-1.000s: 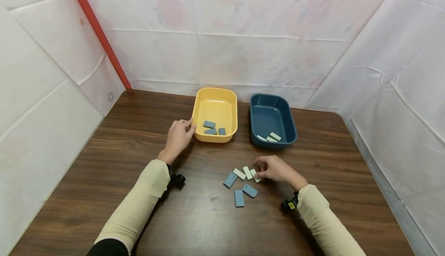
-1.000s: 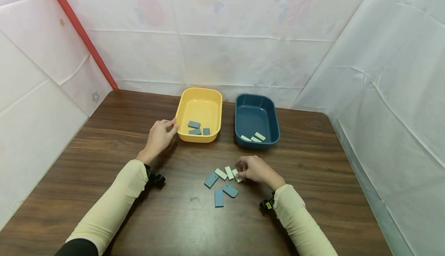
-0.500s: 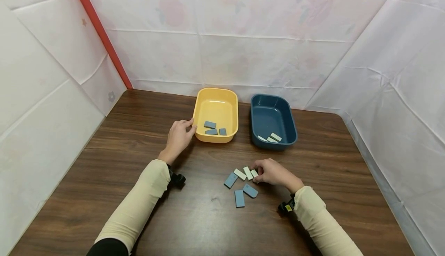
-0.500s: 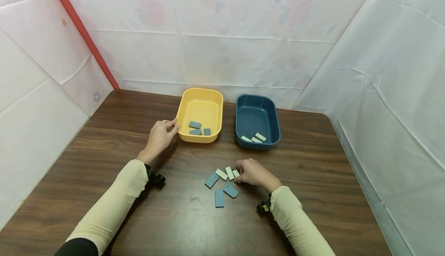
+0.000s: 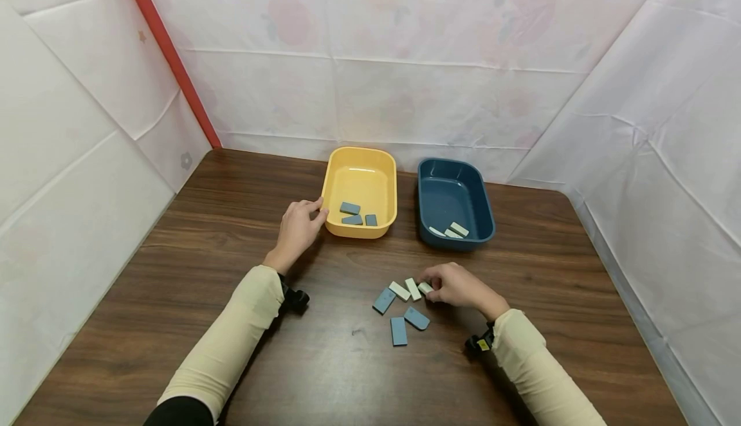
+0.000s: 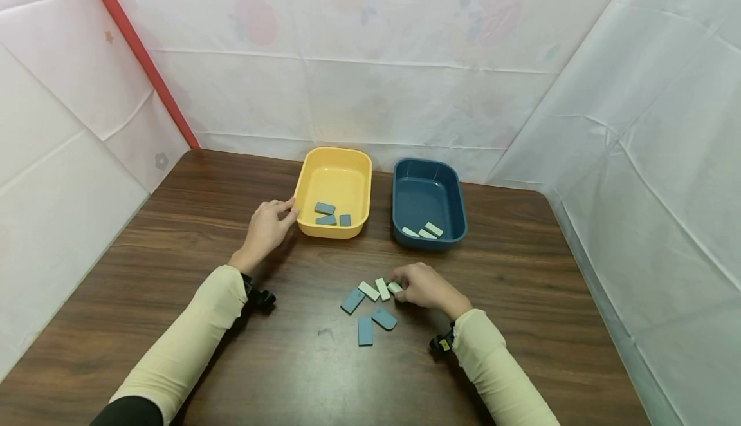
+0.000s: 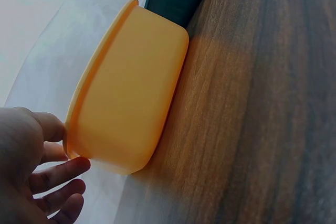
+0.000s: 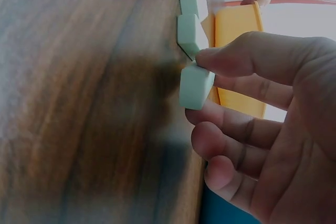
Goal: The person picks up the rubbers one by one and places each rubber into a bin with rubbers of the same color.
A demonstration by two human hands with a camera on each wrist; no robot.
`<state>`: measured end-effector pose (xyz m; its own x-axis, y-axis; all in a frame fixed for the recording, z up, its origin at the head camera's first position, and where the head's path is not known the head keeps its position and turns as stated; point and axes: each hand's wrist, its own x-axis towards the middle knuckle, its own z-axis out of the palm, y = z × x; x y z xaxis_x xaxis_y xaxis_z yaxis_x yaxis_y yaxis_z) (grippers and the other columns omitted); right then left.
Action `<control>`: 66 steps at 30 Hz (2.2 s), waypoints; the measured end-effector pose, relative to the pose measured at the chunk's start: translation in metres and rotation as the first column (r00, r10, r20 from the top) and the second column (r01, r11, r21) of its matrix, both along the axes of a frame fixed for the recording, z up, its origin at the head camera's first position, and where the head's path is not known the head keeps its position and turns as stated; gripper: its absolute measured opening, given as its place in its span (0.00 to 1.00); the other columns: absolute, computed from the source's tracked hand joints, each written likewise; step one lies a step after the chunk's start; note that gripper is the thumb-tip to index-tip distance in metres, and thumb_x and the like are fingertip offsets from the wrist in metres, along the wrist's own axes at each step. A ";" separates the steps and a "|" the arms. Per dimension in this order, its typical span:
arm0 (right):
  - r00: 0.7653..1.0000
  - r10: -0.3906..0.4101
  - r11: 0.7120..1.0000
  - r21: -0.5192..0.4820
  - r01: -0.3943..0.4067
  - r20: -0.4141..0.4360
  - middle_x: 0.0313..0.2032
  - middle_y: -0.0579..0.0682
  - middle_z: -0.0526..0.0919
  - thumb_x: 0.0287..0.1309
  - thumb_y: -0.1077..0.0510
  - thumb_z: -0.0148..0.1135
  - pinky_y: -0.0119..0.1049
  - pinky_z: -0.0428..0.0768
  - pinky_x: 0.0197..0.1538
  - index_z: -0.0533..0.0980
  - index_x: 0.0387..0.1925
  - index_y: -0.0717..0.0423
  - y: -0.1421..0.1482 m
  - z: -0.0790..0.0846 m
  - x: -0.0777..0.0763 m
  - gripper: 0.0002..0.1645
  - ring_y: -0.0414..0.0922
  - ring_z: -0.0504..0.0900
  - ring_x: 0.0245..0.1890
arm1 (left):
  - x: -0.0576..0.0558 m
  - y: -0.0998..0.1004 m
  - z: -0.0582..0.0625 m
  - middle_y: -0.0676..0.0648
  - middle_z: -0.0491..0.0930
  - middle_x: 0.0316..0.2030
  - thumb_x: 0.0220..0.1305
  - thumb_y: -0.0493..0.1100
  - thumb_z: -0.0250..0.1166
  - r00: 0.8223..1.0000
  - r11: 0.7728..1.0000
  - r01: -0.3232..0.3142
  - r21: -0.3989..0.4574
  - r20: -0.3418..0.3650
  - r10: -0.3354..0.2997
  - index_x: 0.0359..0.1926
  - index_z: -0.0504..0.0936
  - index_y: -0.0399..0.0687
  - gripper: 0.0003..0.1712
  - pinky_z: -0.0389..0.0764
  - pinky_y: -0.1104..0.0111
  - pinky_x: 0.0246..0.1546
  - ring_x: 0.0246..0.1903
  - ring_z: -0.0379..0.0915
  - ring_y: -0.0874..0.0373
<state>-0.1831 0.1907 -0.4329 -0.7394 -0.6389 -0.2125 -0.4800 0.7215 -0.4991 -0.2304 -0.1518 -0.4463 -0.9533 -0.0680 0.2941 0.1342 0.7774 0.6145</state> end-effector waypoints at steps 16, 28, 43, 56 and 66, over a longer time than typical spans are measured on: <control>0.997 0.001 1.000 -0.012 -0.002 -0.083 0.29 0.42 0.78 0.51 0.60 0.61 0.28 0.69 0.27 0.78 0.45 0.49 0.001 0.024 -0.012 0.17 0.36 0.68 0.23 | -0.001 -0.001 0.001 0.41 0.78 0.48 0.61 0.49 0.58 1.000 1.000 0.003 0.017 0.006 -0.003 0.55 0.74 0.45 0.23 0.71 0.52 0.47 0.47 0.69 0.45; 0.981 -0.061 0.997 -0.065 0.050 -0.186 0.23 0.41 0.73 0.51 0.61 0.61 0.30 0.69 0.27 0.78 0.46 0.47 0.006 0.048 -0.022 0.18 0.37 0.68 0.22 | 0.001 0.000 0.001 0.41 0.78 0.48 0.61 0.49 0.58 1.000 1.000 0.010 0.025 -0.004 -0.010 0.56 0.74 0.45 0.24 0.71 0.52 0.47 0.47 0.69 0.45; 0.956 -0.121 0.991 -0.083 0.102 -0.268 0.31 0.47 0.75 0.52 0.60 0.59 0.33 0.72 0.33 0.78 0.47 0.49 0.014 0.055 -0.053 0.17 0.40 0.72 0.28 | 0.003 0.002 -0.001 0.41 0.78 0.48 0.61 0.49 0.58 1.000 0.999 0.006 0.032 0.007 -0.006 0.56 0.74 0.46 0.23 0.71 0.53 0.44 0.46 0.69 0.46; 0.943 -0.233 0.972 -0.080 0.220 -0.237 0.33 0.52 0.78 0.54 0.58 0.59 0.39 0.73 0.35 0.75 0.50 0.55 0.015 0.060 -0.092 0.20 0.45 0.74 0.31 | 0.001 0.001 -0.001 0.41 0.78 0.49 0.61 0.49 0.58 1.000 1.000 0.000 0.028 -0.012 0.001 0.56 0.74 0.46 0.23 0.71 0.52 0.45 0.46 0.70 0.45; 0.955 -0.243 0.970 -0.024 0.243 -0.172 0.31 0.53 0.80 0.54 0.60 0.59 0.36 0.73 0.32 0.76 0.49 0.54 0.009 0.041 -0.114 0.19 0.44 0.75 0.29 | 0.003 0.002 0.000 0.42 0.78 0.48 0.61 0.49 0.58 1.000 1.000 -0.006 0.028 -0.016 0.006 0.56 0.74 0.46 0.23 0.71 0.52 0.44 0.46 0.70 0.46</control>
<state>-0.2969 0.1994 -0.3919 -0.8977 -0.4355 -0.0670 -0.3689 0.8259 -0.4264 -0.2276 -0.1500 -0.4465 -0.9481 -0.0824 0.3071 0.1393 0.7605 0.6342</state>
